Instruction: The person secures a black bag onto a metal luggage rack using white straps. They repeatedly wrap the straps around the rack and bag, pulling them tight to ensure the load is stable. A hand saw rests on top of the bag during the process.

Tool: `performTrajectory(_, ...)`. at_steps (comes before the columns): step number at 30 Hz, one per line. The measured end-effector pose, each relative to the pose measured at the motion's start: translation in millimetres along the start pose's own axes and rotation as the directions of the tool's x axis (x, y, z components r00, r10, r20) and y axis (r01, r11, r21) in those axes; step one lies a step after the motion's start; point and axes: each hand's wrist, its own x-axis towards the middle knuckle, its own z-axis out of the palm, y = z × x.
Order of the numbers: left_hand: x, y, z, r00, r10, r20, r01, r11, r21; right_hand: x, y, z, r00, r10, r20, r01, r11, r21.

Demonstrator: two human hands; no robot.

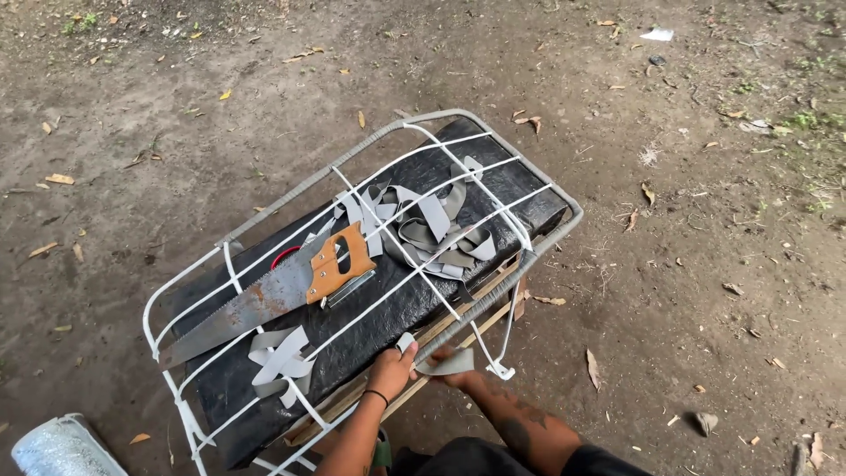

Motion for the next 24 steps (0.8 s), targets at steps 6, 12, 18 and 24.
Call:
performTrajectory(6, 2.2, -24.3, 19.9, 0.933, 0.111, -0.341, -0.203, 0.948, -0.246, -94.3, -162.8, -75.1, 0.67, 0.184, 0.719, -0.474, 0.851, 0.225)
performTrajectory(12, -29.4, -25.1, 50.6, 0.941, -0.107, -0.32, -0.253, 0.405, -0.879, -58.8, -225.0, -98.4, 0.834, 0.16, 0.528, -0.551, 0.269, 0.79)
performTrajectory(18, -118.2, 6.8, 37.3, 0.812, 0.426, -0.4, -0.513, 0.847, -0.141, -48.6, -211.8, -100.9, 0.808, 0.438, 0.394, -0.584, 0.681, 0.442)
performTrajectory(24, -184.1, 37.0, 5.0, 0.39, 0.918, 0.072, -0.873, 0.393, -0.289, -63.4, -234.4, -119.8, 0.913, 0.194, 0.358, -0.328, 0.871, 0.365)
